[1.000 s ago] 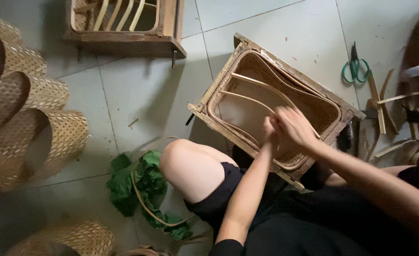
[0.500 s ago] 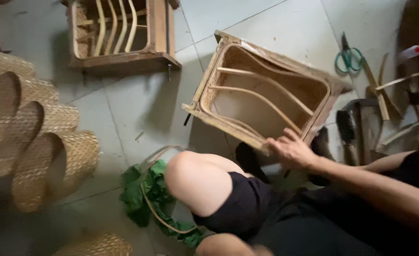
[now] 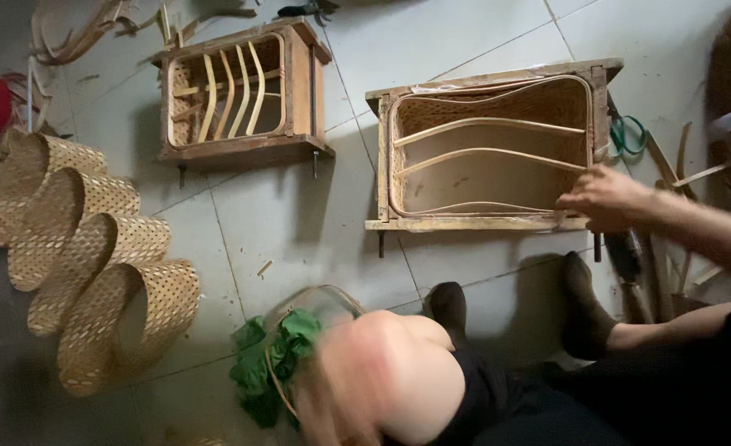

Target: The person weaves a rectangular basket by hand, fitting a woven strip into a wooden frame, trimming excess with scissors, and inserting curved bamboo ribs. They use a hammer to tap the ribs into place and adjust the weave along the edges.

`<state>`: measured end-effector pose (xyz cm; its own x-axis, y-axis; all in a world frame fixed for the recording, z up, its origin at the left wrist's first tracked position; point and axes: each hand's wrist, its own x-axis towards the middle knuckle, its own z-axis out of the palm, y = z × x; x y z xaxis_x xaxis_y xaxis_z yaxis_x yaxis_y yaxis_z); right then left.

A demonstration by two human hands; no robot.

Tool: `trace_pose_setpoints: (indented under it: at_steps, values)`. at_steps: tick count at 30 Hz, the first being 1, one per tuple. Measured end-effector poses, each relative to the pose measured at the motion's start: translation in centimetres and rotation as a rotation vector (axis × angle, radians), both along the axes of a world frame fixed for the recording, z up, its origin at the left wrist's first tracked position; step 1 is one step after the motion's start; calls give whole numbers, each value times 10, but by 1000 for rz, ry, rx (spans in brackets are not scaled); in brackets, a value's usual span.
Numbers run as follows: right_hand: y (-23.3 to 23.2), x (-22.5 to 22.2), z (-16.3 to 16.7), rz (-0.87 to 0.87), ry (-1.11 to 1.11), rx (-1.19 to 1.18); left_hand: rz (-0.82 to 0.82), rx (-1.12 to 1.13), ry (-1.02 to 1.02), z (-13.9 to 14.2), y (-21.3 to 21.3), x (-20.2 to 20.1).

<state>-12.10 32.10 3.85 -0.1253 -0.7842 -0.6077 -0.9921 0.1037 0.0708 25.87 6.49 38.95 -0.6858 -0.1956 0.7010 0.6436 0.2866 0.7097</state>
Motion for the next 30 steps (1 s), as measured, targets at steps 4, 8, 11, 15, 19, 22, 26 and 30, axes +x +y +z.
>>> trace_pose_setpoints:
  at_steps: [4, 8, 11, 15, 19, 22, 26, 30]
  values:
    - [-11, -40, 12, 2, -57, 74, 311, -533, -618, -137, -95, -64]
    - [-44, -20, 16, -122, -287, -112, 70, -1053, -802, -290, -147, -114]
    - [-80, 32, 6, -306, -593, -587, -78, -1089, -970, -343, -168, -134]
    - [-103, 73, -3, -521, -833, -605, -243, -1060, -1105, -357, -184, -154]
    - [-101, 80, -2, -617, -893, -735, -333, -977, -1214, -356, -186, -164]
    - [-97, 81, -6, -633, -916, -753, -307, -961, -1263, -352, -183, -164]
    - [-97, 87, -19, -631, -900, -726, -277, -908, -1235, -331, -181, -165]
    - [-83, 74, -14, -321, -779, -933, -237, -1185, -1031, -304, -146, -159]
